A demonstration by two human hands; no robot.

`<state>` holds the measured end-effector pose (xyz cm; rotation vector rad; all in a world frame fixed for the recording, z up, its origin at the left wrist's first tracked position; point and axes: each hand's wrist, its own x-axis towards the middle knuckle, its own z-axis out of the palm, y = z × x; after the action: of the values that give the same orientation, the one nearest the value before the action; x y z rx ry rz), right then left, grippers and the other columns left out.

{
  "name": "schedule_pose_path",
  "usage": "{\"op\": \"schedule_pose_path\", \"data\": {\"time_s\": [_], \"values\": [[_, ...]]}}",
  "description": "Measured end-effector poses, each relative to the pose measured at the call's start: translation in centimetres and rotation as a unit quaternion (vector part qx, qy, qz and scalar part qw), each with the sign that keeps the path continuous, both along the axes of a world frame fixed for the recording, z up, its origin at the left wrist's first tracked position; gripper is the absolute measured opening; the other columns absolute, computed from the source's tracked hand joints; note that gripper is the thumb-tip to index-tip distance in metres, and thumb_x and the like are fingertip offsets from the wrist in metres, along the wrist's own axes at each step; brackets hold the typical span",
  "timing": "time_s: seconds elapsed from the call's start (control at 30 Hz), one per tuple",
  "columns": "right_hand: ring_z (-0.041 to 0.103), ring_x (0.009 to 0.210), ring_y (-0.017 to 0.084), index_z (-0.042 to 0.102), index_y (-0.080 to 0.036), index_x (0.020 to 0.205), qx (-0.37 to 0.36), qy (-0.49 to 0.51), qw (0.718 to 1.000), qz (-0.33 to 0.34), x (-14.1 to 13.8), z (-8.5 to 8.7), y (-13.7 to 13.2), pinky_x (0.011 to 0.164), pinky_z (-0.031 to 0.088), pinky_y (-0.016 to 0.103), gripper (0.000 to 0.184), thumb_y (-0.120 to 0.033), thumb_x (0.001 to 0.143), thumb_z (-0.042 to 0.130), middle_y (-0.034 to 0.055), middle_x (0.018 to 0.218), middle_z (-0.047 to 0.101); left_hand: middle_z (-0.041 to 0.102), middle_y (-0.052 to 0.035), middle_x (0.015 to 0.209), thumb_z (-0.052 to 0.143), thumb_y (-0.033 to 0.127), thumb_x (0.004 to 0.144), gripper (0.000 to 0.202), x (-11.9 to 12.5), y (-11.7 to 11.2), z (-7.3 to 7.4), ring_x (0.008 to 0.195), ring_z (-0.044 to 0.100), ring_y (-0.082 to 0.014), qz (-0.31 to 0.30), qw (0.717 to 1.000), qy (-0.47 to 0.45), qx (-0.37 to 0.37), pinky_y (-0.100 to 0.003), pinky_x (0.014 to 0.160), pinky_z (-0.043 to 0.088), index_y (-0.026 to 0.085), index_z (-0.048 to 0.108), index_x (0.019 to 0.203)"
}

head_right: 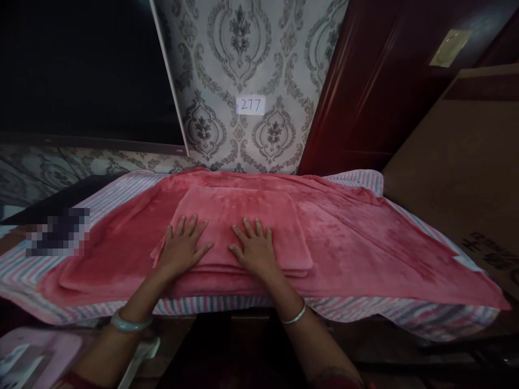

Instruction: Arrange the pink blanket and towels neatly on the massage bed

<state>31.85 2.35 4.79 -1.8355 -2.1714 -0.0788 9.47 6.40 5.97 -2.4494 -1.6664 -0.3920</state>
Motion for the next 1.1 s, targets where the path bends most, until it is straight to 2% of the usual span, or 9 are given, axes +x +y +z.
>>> {"op": "schedule_pose_path", "data": {"time_s": [0.07, 0.13, 0.4, 0.7, 0.8, 0.87, 0.93, 1.03, 1.1], "values": [[0.019, 0.15, 0.036, 0.04, -0.035, 0.152, 0.002, -0.005, 1.0, -0.001, -0.2, -1.1, -0.3, 0.114, 0.02, 0.067, 0.055, -0.052, 0.099, 0.044, 0.0042, 0.162, 0.031, 0.033, -0.0134, 0.16, 0.049, 0.059, 0.091, 0.068, -0.1, -0.4, -1.2, 0.149, 0.02, -0.0452, 0.017, 1.0, -0.004, -0.001, -0.072, 0.112, 0.023, 0.025, 0.045, 0.149], [0.02, 0.149, 0.036, 0.04, -0.035, 0.152, 0.011, -0.005, 1.0, -0.001, -0.1, -1.8, -0.5, 0.114, 0.019, 0.066, 0.056, -0.053, 0.099, 0.044, 0.0039, 0.162, 0.032, 0.033, -0.0133, 0.161, 0.048, 0.06, 0.091, 0.068, -0.2, -0.6, -1.8, 0.149, 0.02, -0.0458, 0.019, 1.0, -0.005, 0.001, -0.072, 0.111, 0.024, 0.025, 0.044, 0.15], [0.021, 0.149, 0.036, 0.04, -0.034, 0.152, 0.042, -0.01, 0.999, -0.007, 0.1, -2.4, -1.6, 0.115, 0.022, 0.062, 0.054, -0.049, 0.1, 0.044, 0.0036, 0.161, 0.034, 0.032, -0.0135, 0.161, 0.045, 0.06, 0.093, 0.068, -0.3, -0.4, -1.5, 0.148, 0.02, -0.0455, 0.016, 1.0, 0.008, -0.004, -0.07, 0.11, 0.028, 0.024, 0.043, 0.151], [0.024, 0.149, 0.033, 0.041, -0.033, 0.152, 0.091, 0.015, 0.996, 0.007, 1.2, -4.9, -6.5, 0.115, 0.028, 0.055, 0.057, -0.035, 0.096, 0.054, 0.0026, 0.161, 0.034, 0.034, -0.0136, 0.16, 0.043, 0.059, 0.093, 0.067, -0.4, -0.4, -1.5, 0.148, 0.022, -0.0457, 0.016, 1.0, 0.016, 0.006, -0.07, 0.109, 0.03, 0.024, 0.043, 0.15], [0.034, 0.144, 0.031, 0.049, -0.029, 0.147, 0.093, 0.047, 0.994, 0.021, 2.1, -4.2, -7.9, 0.112, 0.035, 0.051, 0.052, -0.032, 0.095, 0.055, 0.0045, 0.155, 0.044, 0.033, -0.0133, 0.161, 0.042, 0.058, 0.094, 0.067, -0.5, -0.2, -1.5, 0.148, 0.022, -0.046, 0.018, 1.0, 0.023, 0.005, -0.07, 0.109, 0.03, 0.024, 0.043, 0.151], [0.049, 0.133, 0.027, 0.059, -0.025, 0.138, 0.094, 0.083, 0.992, 0.025, 3.1, -2.9, -7.9, 0.109, 0.04, 0.045, 0.042, -0.032, 0.098, 0.049, 0.0075, 0.142, 0.058, 0.033, -0.0133, 0.161, 0.042, 0.058, 0.094, 0.067, -0.5, -0.2, -1.4, 0.148, 0.022, -0.0459, 0.019, 0.999, 0.027, 0.001, -0.07, 0.109, 0.031, 0.023, 0.043, 0.151], [0.057, 0.122, 0.024, 0.064, -0.021, 0.131, 0.106, 0.103, 0.989, 0.007, 4.3, -1.2, -6.9, 0.108, 0.041, 0.042, 0.039, -0.032, 0.101, 0.043, 0.0096, 0.13, 0.066, 0.032, -0.0133, 0.161, 0.041, 0.059, 0.094, 0.067, -0.5, -0.1, -1.5, 0.147, 0.023, -0.046, 0.02, 0.999, 0.028, 0.004, -0.069, 0.108, 0.032, 0.023, 0.043, 0.151], [0.049, 0.132, 0.028, 0.056, -0.02, 0.14, 0.119, 0.065, 0.99, -0.049, 5.9, 0.4, -4.4, 0.114, 0.032, 0.048, 0.045, -0.036, 0.101, 0.042, 0.0113, 0.142, 0.057, 0.033, -0.0132, 0.161, 0.041, 0.059, 0.094, 0.067, -0.5, 0.1, -1.7, 0.147, 0.024, -0.046, 0.018, 0.999, 0.032, 0.016, -0.069, 0.107, 0.033, 0.023, 0.043, 0.151], [0.036, 0.143, 0.032, 0.047, -0.022, 0.148, 0.089, 0.025, 0.992, -0.082, 6.4, 0.2, -3.0, 0.116, 0.027, 0.053, 0.052, -0.041, 0.1, 0.046, 0.0114, 0.154, 0.044, 0.033, -0.0132, 0.161, 0.041, 0.059, 0.094, 0.067, -0.6, 0.2, -1.8, 0.147, 0.023, -0.0458, 0.017, 0.999, 0.033, 0.017, -0.069, 0.107, 0.033, 0.023, 0.042, 0.151]]}}
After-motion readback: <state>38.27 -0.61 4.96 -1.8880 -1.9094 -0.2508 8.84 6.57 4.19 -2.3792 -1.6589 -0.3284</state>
